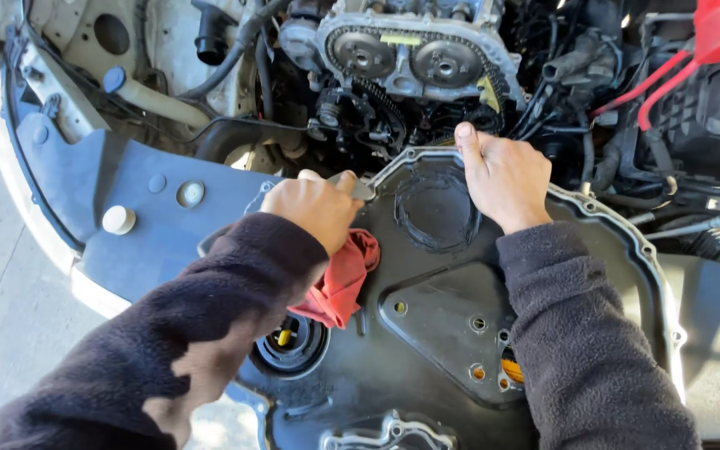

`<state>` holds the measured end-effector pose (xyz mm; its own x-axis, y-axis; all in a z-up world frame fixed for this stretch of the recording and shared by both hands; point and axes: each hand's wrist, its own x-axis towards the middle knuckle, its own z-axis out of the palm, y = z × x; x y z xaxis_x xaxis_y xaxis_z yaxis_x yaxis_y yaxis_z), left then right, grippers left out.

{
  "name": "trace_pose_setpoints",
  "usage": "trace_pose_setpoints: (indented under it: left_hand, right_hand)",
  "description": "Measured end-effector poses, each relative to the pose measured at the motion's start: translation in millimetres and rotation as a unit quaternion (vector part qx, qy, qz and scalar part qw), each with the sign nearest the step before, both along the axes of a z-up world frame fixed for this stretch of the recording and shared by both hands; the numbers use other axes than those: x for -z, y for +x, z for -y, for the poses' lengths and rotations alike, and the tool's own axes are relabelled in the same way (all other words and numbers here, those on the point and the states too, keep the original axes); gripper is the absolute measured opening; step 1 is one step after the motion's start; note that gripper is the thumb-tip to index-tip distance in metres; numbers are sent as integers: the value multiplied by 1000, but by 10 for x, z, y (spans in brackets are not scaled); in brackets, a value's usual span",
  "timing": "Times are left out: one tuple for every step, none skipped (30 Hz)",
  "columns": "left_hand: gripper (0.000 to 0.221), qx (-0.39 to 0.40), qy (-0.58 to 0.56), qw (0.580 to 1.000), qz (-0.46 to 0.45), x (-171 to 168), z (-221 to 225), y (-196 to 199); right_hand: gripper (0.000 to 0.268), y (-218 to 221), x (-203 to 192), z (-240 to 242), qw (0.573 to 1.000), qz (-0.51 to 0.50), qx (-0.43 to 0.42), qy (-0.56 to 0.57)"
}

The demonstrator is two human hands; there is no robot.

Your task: Cleaning an engine timing cover and scraping off old gasket residue.

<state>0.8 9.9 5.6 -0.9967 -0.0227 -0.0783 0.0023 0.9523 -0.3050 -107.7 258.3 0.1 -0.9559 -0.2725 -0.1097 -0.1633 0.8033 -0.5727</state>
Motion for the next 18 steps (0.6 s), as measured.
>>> trace_pose_setpoints:
  left_hand:
    - [50, 0, -7, 1000, -1, -14, 15, 67]
    - [50, 5, -15, 1000, -9, -52, 40, 57]
    - [50, 7, -16, 1000, -12, -48, 46, 6]
    - [48, 18, -18, 1000, -4, -33, 52, 6]
    - [47, 28, -20, 999, 4, -16, 60, 8]
    - [47, 28, -21, 999, 5, -27, 62, 19]
    - [47, 23, -21, 999, 8, -36, 62, 24]
    - [48, 21, -21, 1000, 9, -37, 53, 6]
    - [48, 22, -20, 999, 9, -8, 67, -44]
    - [46, 36, -39, 999, 6, 38, 65, -57]
    - [44, 50, -57, 997, 2, 80, 65, -63]
    - [44, 47, -58, 997, 3, 100, 50, -29]
    - [45, 46, -51, 998, -4, 112, 37, 7]
    - [47, 46, -45, 998, -13, 115, 32, 4]
    - [47, 45, -48, 998, -16, 102, 48, -42]
    - [44, 30, -57, 998, -28, 137, 13, -59]
    - [41, 15, -66, 997, -40, 174, -22, -70]
    - [41, 10, -66, 997, -39, 174, -35, -67]
  right_hand:
    - [73, 4, 20, 4, 1000, 6, -4, 1]
    - [71, -44, 10, 8, 1000, 5, -3, 1]
    - [71, -58, 5, -6, 1000, 3, 0, 0]
    - [72, -48, 11, -6, 1000, 5, -3, 0]
    - [72, -37, 21, -6, 1000, 7, -6, 0]
    - [72, -20, 13, -1, 1000, 8, -6, -1]
    - [72, -10, 8, 1, 1000, 4, -4, -6]
    - [72, -13, 2, -11, 1000, 0, 0, -10]
    - [72, -48, -17, -7, 1000, 0, 2, -10]
    - [74, -43, -18, -21, 1000, 5, -7, -2]
    - [75, -31, -22, -34, 1000, 11, -15, 5]
    - [75, -15, -37, -37, 1000, 11, -18, 4]
    - [75, 2, -60, -39, 1000, 23, -17, 5]
    - [75, -11, -90, -38, 999, 31, -15, 4]
    - [75, -55, -94, 7, 999, 28, -17, 0]
    - [73, -53, -69, -6, 999, 31, -13, 3]
    - [71, -45, -43, -19, 999, 35, -10, 5]
    - [71, -29, -46, -22, 999, 35, -14, 6]
